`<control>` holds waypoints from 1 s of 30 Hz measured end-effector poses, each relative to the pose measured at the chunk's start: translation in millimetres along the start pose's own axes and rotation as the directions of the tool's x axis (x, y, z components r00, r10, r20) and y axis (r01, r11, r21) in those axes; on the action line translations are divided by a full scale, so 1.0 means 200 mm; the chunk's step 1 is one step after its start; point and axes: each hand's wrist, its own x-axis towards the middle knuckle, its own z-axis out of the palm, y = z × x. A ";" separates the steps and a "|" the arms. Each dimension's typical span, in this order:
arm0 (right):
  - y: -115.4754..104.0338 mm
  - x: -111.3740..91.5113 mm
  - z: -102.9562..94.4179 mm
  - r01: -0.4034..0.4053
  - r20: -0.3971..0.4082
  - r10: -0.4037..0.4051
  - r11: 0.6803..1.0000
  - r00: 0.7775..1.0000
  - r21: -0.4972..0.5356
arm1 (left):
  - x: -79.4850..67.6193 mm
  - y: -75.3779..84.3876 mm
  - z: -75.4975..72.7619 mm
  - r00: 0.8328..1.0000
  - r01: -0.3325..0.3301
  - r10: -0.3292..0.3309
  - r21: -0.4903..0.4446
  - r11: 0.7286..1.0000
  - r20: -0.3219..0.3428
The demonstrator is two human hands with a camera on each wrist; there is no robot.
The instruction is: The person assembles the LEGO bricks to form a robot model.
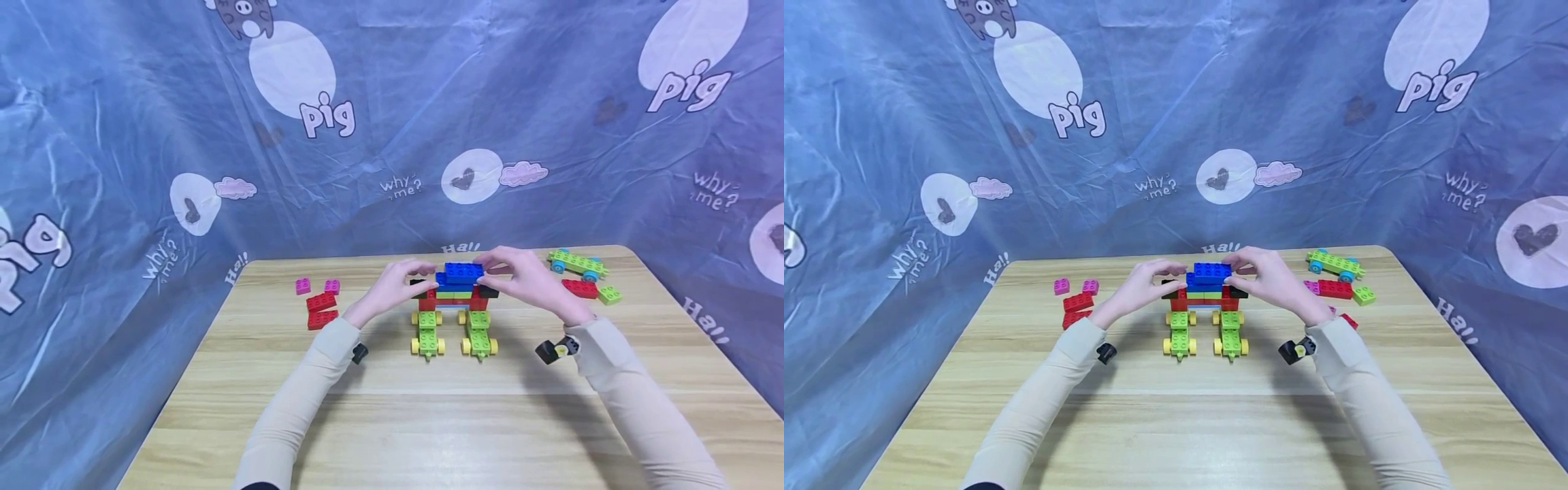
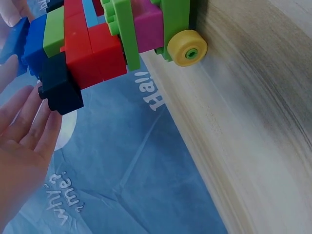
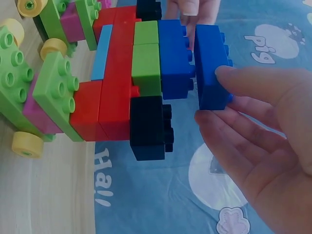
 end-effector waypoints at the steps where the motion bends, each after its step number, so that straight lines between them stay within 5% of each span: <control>1: 0.00 0.00 0.00 -0.002 0.002 0.002 1.000 1.000 0.003 | 0.00 0.00 0.00 1.000 0.001 -0.001 -0.003 1.000 -0.002; 30: 0.00 0.06 0.06 -0.011 0.033 0.010 1.000 0.999 0.019 | 0.05 0.04 -0.03 1.000 -0.019 0.020 0.016 1.000 -0.016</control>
